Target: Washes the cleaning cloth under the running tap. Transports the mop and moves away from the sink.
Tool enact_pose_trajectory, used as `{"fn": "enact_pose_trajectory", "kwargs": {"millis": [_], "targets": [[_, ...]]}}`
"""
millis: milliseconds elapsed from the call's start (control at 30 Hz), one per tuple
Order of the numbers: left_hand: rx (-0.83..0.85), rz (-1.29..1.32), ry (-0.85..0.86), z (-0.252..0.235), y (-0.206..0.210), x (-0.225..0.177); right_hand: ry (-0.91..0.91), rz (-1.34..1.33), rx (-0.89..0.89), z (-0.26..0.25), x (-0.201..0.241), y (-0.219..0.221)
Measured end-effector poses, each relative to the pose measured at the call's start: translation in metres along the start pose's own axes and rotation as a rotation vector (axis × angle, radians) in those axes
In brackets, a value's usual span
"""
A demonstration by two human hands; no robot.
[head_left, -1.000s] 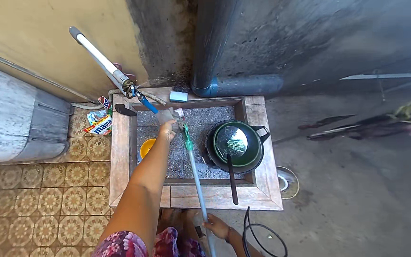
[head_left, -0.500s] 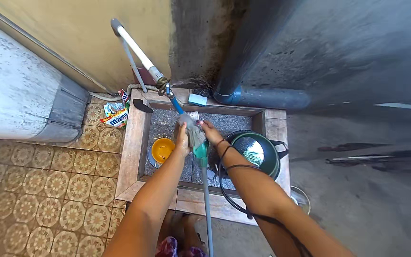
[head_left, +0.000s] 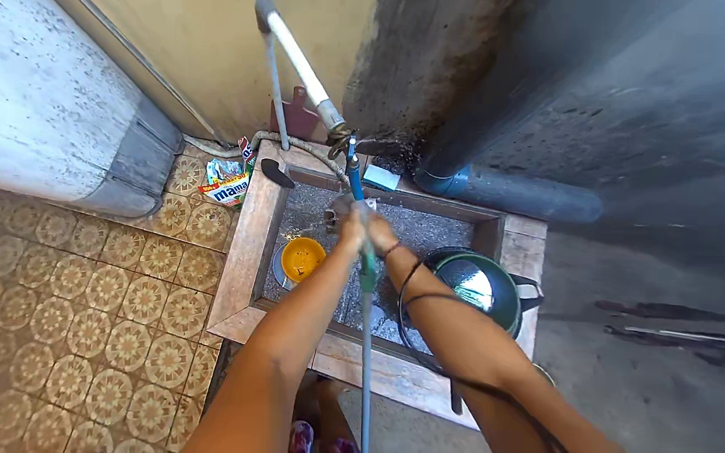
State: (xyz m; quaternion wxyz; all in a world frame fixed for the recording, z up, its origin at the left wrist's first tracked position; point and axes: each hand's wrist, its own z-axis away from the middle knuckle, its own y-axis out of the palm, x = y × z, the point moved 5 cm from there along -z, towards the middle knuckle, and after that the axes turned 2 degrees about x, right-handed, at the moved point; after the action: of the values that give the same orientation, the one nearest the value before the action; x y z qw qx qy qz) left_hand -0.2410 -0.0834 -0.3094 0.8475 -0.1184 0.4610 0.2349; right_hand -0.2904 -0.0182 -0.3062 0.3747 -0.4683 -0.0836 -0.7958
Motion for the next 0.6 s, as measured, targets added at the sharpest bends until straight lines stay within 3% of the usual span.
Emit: {"fn": "enact_pose_trajectory", "kwargs": {"millis": [67, 167, 233, 333, 467, 600], "targets": [[0.111, -0.078, 0.023, 0.008, 0.011, -0.006, 0.007, -0.028, -0.006, -0.004, -0.002, -0.009], [0.071, -0.165, -0.062, -0.002, 0.004, 0.003, 0.078, -0.160, -0.036, 0.014, 0.005, -0.001], [0.128, -0.173, -0.040, 0.008, 0.024, 0.004, 0.045, -0.218, -0.004, 0.004, -0.008, -0.014], [0.103, 0.056, -0.053, 0.010, 0.025, 0.007, -0.023, -0.247, 0.008, 0.003, -0.012, -0.020], [-0.035, 0.534, -0.098, -0.009, -0.015, 0.033, -0.178, -0.013, -0.062, 0.039, 0.005, -0.006], [-0.138, 0.357, -0.075, -0.008, -0.005, 0.034, -0.167, 0.382, -0.161, 0.043, 0.010, -0.008]]}}
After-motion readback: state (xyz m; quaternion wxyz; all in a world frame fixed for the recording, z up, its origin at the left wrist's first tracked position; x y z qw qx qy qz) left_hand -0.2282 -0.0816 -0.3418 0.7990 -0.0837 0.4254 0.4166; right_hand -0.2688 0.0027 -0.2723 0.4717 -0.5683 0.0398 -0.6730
